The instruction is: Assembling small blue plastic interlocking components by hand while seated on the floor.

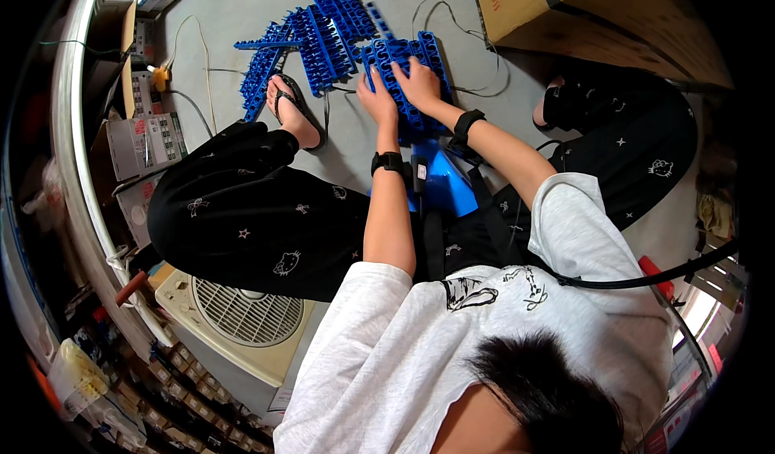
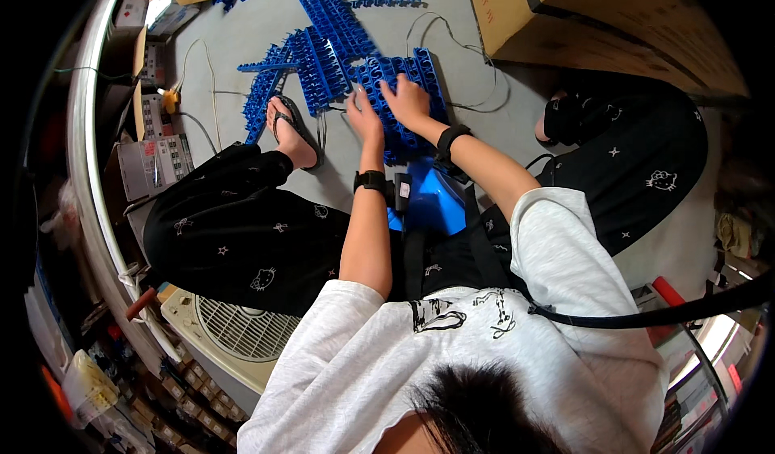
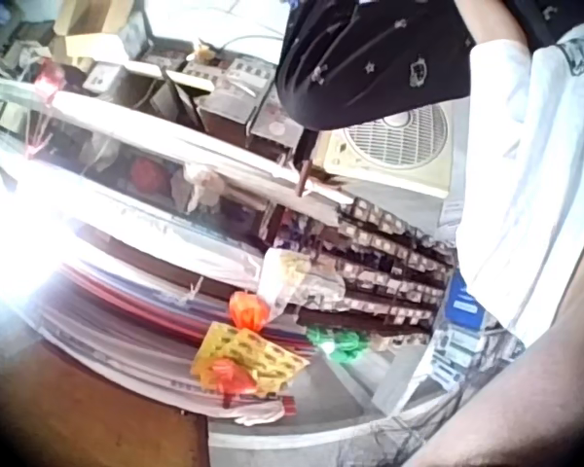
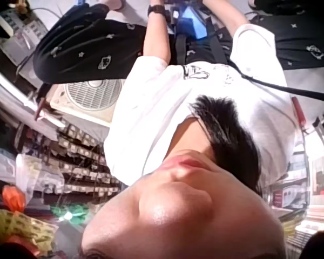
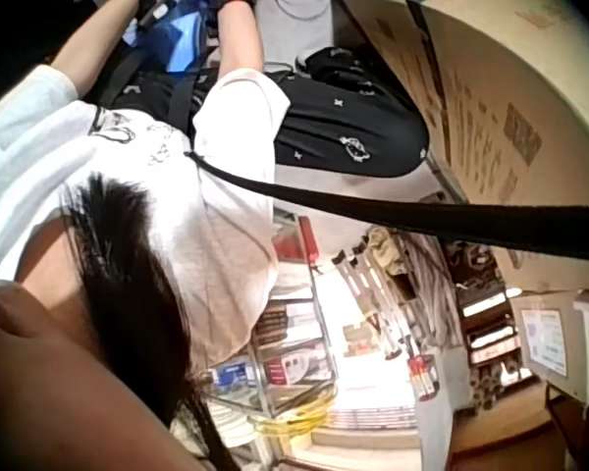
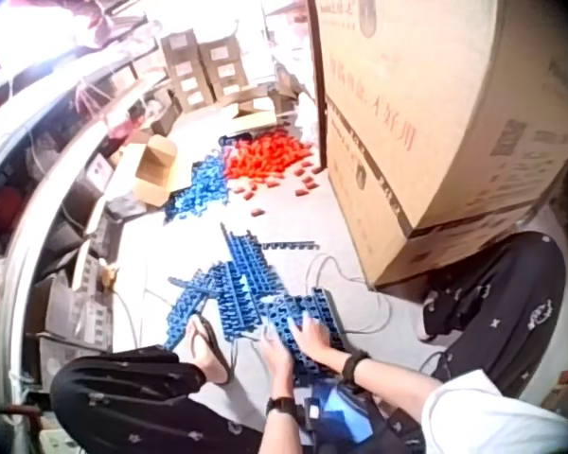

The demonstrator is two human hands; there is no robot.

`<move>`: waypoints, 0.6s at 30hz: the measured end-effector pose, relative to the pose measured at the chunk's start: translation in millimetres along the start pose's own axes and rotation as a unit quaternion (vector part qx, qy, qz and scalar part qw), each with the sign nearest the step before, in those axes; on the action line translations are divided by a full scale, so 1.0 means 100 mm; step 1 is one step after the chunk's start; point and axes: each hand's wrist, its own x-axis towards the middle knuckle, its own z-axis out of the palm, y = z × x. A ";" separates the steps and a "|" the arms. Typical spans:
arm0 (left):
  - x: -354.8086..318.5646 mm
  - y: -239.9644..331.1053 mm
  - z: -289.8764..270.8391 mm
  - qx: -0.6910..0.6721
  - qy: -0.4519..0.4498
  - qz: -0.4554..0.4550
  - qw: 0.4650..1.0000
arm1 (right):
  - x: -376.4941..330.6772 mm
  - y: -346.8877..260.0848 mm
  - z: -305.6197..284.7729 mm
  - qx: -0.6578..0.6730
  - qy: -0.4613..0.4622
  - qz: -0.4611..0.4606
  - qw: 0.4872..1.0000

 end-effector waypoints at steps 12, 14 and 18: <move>0.49 0.52 -0.34 -0.364 0.047 -0.187 0.911 | 0.04 -0.30 0.20 0.311 -0.436 -0.021 0.844; 0.45 0.62 -0.38 -0.390 0.049 -0.210 0.895 | 0.08 -0.30 0.17 0.277 -0.446 -0.042 0.850; 0.52 0.58 -0.51 -0.411 0.076 -0.199 0.886 | 0.21 -0.38 0.28 0.192 -0.443 -0.183 0.857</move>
